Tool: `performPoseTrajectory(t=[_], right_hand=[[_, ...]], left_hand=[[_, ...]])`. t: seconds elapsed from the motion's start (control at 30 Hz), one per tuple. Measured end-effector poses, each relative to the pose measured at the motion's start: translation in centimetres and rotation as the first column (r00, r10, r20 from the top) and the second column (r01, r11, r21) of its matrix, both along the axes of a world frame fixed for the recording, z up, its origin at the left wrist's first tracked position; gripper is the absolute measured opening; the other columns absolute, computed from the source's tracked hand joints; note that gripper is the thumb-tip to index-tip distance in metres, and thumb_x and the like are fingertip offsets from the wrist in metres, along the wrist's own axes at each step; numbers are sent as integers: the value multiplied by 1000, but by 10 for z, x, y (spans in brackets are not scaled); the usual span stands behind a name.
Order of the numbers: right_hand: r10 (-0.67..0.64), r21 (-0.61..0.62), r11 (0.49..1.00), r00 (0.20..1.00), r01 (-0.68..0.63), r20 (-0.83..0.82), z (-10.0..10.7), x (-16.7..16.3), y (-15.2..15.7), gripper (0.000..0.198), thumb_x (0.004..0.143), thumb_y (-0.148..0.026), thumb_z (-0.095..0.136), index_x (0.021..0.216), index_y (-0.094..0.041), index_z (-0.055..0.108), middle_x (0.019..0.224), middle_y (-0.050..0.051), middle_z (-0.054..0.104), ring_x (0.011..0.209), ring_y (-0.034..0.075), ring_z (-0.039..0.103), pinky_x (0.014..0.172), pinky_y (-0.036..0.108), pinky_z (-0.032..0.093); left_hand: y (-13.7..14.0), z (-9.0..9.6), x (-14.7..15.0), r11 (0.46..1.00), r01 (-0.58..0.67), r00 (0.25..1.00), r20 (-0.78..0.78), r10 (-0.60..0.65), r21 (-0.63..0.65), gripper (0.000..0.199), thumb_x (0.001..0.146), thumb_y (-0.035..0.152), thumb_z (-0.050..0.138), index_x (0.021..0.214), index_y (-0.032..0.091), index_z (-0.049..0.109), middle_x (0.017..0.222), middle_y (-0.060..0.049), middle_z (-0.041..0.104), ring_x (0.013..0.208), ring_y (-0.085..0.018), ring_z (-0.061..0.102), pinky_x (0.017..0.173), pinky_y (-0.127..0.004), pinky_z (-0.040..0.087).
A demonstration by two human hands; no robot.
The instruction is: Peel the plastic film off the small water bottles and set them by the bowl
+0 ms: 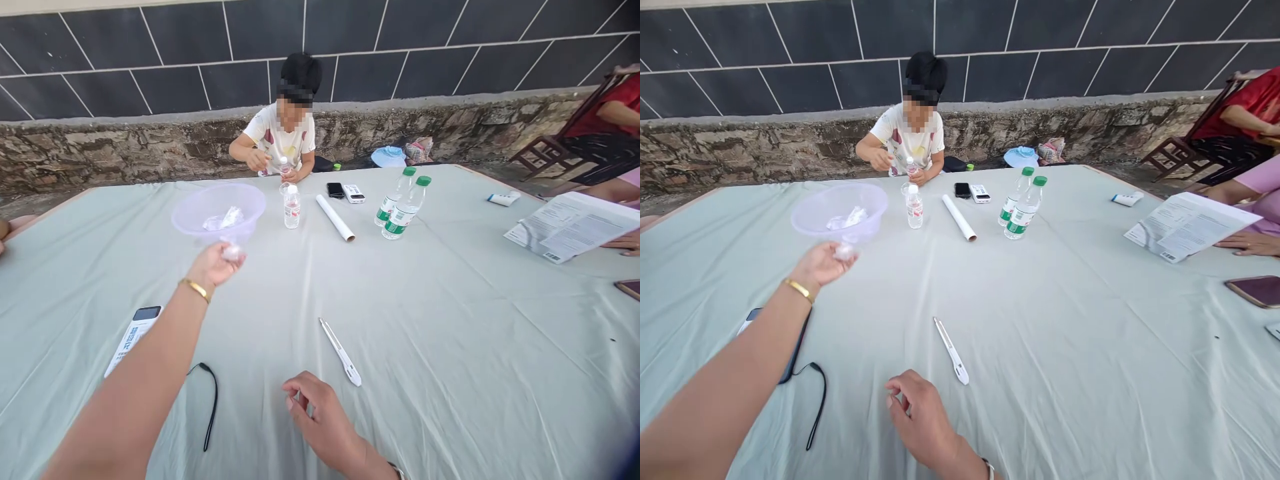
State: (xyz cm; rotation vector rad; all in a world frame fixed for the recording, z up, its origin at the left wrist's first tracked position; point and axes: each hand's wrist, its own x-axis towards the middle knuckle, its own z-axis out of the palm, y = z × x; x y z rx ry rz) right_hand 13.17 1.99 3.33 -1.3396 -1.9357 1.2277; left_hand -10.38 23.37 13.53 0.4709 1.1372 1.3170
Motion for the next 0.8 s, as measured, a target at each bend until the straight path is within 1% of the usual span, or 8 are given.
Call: performPoseTrajectory(t=[0.03,0.1,0.17,0.23,0.37,0.47,0.6,0.8], right_hand=[[1,-11,1000,1000,-1,8,-1,1,0,21,84,-16,45,94,-23,62,90,3,64,62,11,56,58,24,48],[0,-5,1000,1000,0,23,-3,3,1,22,85,-15,45,95,-23,62,90,3,64,62,11,57,57,24,49],[-22,89,996,998,16,60,-6,9,5,21,85,-14,44,95,-23,62,90,3,65,69,13,59,62,27,51],[-108,270,961,984,66,144,-12,18,10,23,86,-13,43,95,-23,62,95,5,65,82,18,61,72,33,52],[-398,539,828,840,156,368,-35,47,23,38,86,-9,37,108,-25,63,121,9,59,112,26,54,96,52,41],[-447,558,821,749,126,489,-55,67,20,47,85,-6,33,120,-24,59,132,8,55,118,26,52,99,50,41],[-469,577,810,700,99,538,-74,85,2,49,88,-9,30,128,-24,54,139,6,50,120,25,52,93,43,47],[-521,610,784,654,114,548,-71,104,-22,39,91,-28,35,124,-24,57,138,7,50,123,29,48,94,49,46]], left_hand=[[24,14,-3,1000,-23,999,-41,23,-5,13,85,15,42,92,11,51,87,-9,60,75,-16,65,60,-26,51],[62,36,-8,998,-22,995,-100,27,55,40,92,15,12,101,2,49,105,-13,53,100,-21,62,74,-34,47],[83,42,-8,998,-48,991,-120,54,46,37,94,22,18,106,2,47,118,-17,48,107,-27,58,76,-37,48],[81,32,-2,997,-76,989,-127,77,14,28,92,28,37,109,8,46,124,-20,45,106,-28,60,75,-35,51],[22,-21,18,999,-18,996,-90,20,30,22,81,21,55,103,16,51,100,-10,60,82,-19,68,70,-31,54],[-47,-61,36,998,55,998,-37,-54,12,24,74,21,62,97,16,57,80,-4,65,67,-15,66,65,-29,53],[-127,-94,65,996,93,994,-55,-93,-13,34,67,35,73,93,16,61,80,-3,66,65,-14,64,67,-30,51],[-179,-123,91,986,157,944,-300,-133,56,31,71,42,68,88,16,64,79,-5,64,73,-18,62,74,-34,49]])
